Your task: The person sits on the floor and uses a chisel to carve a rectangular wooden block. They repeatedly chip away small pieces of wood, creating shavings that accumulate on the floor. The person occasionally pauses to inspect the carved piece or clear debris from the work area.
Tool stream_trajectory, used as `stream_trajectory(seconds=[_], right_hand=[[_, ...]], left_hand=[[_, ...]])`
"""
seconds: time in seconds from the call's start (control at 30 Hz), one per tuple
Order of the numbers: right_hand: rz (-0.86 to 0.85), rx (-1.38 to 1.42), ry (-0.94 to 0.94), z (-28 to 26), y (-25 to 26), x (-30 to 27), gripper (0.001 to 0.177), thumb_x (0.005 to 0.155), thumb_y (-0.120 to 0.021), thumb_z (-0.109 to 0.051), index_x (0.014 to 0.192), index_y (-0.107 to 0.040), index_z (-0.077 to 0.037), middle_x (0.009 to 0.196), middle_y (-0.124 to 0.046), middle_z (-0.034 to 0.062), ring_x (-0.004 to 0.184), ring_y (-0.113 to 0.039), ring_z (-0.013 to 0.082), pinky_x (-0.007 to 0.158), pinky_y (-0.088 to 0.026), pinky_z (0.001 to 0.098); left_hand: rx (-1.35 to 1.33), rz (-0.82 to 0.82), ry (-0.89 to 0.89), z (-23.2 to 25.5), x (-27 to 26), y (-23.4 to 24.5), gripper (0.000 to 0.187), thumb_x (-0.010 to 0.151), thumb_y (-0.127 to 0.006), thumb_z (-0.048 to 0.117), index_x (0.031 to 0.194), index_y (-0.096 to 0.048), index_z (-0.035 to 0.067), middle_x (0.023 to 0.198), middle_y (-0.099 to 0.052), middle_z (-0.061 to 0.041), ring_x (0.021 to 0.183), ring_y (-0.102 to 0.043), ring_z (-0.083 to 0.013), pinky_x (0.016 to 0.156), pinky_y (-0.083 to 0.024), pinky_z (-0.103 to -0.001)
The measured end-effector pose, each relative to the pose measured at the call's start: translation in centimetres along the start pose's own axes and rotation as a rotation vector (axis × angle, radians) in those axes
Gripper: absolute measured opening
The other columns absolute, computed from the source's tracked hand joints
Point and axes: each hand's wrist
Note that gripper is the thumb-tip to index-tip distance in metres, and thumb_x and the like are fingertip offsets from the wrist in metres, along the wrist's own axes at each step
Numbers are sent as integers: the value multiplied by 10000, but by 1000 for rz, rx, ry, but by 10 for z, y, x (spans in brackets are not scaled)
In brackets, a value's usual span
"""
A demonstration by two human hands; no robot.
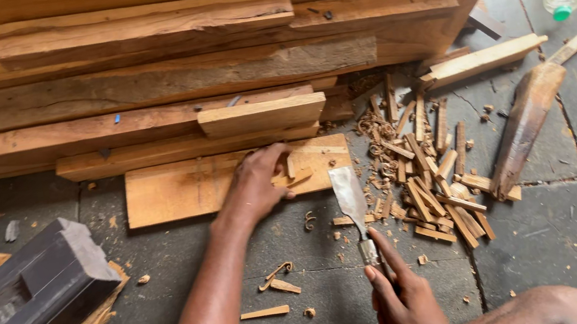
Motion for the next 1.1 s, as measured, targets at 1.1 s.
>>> stream_trajectory(seconds=[1.1], right_hand=[[-21,-178,64,5,-5,2,698,994,-572,-354,1636,-303,-407,510,-548,32,392,-533,140,376,-500,354]], left_hand=[[-16,-10,-91,-4,3,3,769,719,-901,207,1400,-543,218,1191,-694,-79,1150,-660,-202,1016,-567,-386]])
Point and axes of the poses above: each hand's wrist, its own x-axis towards the middle knuckle, its own y-axis out of the back of the hand, z = x × y
